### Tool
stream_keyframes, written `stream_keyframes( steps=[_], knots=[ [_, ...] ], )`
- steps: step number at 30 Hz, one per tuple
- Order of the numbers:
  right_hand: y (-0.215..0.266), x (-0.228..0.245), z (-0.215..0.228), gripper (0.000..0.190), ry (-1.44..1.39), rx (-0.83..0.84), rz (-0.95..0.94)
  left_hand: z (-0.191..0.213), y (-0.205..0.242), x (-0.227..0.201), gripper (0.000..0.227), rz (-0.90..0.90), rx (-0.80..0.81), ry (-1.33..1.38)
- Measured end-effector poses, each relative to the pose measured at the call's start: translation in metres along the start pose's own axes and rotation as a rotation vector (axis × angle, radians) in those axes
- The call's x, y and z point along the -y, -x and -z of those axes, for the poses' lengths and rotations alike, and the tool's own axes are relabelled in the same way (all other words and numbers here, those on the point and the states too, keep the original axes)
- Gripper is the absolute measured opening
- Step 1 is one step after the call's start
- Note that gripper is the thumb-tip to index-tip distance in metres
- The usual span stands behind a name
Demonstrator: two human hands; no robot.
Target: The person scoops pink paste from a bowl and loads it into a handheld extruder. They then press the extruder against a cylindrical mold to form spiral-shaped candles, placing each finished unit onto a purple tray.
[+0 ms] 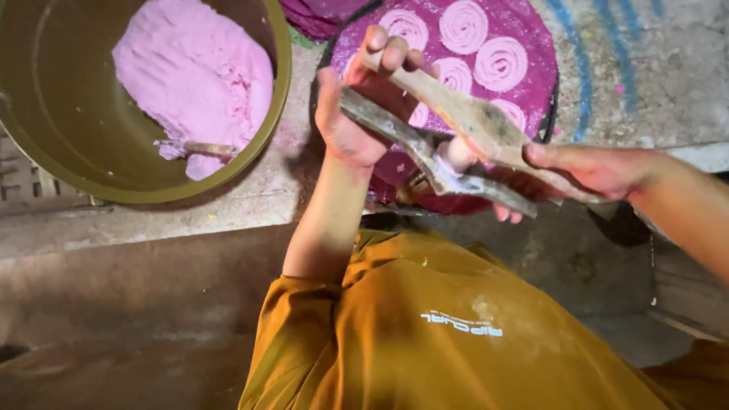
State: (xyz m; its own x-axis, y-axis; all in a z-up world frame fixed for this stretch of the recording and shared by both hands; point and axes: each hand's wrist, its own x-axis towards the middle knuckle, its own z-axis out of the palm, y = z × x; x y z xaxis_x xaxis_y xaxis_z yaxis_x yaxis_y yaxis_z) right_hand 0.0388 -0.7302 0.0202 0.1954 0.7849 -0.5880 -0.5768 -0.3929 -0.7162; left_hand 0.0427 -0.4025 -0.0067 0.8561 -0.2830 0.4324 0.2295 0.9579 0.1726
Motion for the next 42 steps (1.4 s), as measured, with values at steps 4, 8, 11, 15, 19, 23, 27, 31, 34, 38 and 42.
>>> stream_keyframes(
  steps=[4,8,11,15,19,23,27,31,34,38,42],
  knots=[
    [-0.004,0.002,0.014,0.079,0.169,-0.101,-0.041,0.028,0.003,-0.003,0.05,-0.09,-0.133,0.023],
    [0.003,-0.006,0.013,0.08,0.171,-0.179,0.193,0.04,0.026,-0.009,0.041,0.393,-0.637,-1.003],
    [0.011,-0.006,0.009,0.083,0.054,-0.282,0.335,0.033,0.064,0.002,0.029,0.323,-0.124,-2.145],
    [0.018,0.0,-0.002,0.1,-0.053,-0.343,0.46,0.019,0.09,0.01,0.016,0.348,-0.211,-2.207],
    [0.022,0.015,-0.01,0.107,-0.022,-0.409,0.537,0.009,0.083,-0.045,0.014,0.366,-0.558,-1.963],
    [0.018,0.016,-0.005,0.108,-0.091,-0.33,0.565,0.013,0.073,-0.143,0.013,0.121,-1.182,-2.364],
    [0.001,0.011,0.0,0.11,-0.018,-0.403,0.456,0.015,0.048,-0.193,0.039,-0.08,-1.039,-2.867],
    [-0.019,0.006,-0.007,0.097,0.073,-0.209,0.428,0.01,0.029,-0.144,0.06,-0.101,-0.597,-1.698],
    [-0.03,0.003,-0.018,0.08,0.04,-0.073,0.253,0.018,0.019,-0.077,0.076,-0.001,-0.222,-0.452],
    [-0.034,0.005,-0.022,0.072,-0.179,0.033,0.083,0.029,0.006,-0.028,0.067,0.026,-0.038,-0.016],
    [-0.035,0.011,-0.007,0.073,0.089,-0.241,-0.123,0.038,-0.006,-0.018,0.029,-0.097,-0.098,0.041]
  ],
)
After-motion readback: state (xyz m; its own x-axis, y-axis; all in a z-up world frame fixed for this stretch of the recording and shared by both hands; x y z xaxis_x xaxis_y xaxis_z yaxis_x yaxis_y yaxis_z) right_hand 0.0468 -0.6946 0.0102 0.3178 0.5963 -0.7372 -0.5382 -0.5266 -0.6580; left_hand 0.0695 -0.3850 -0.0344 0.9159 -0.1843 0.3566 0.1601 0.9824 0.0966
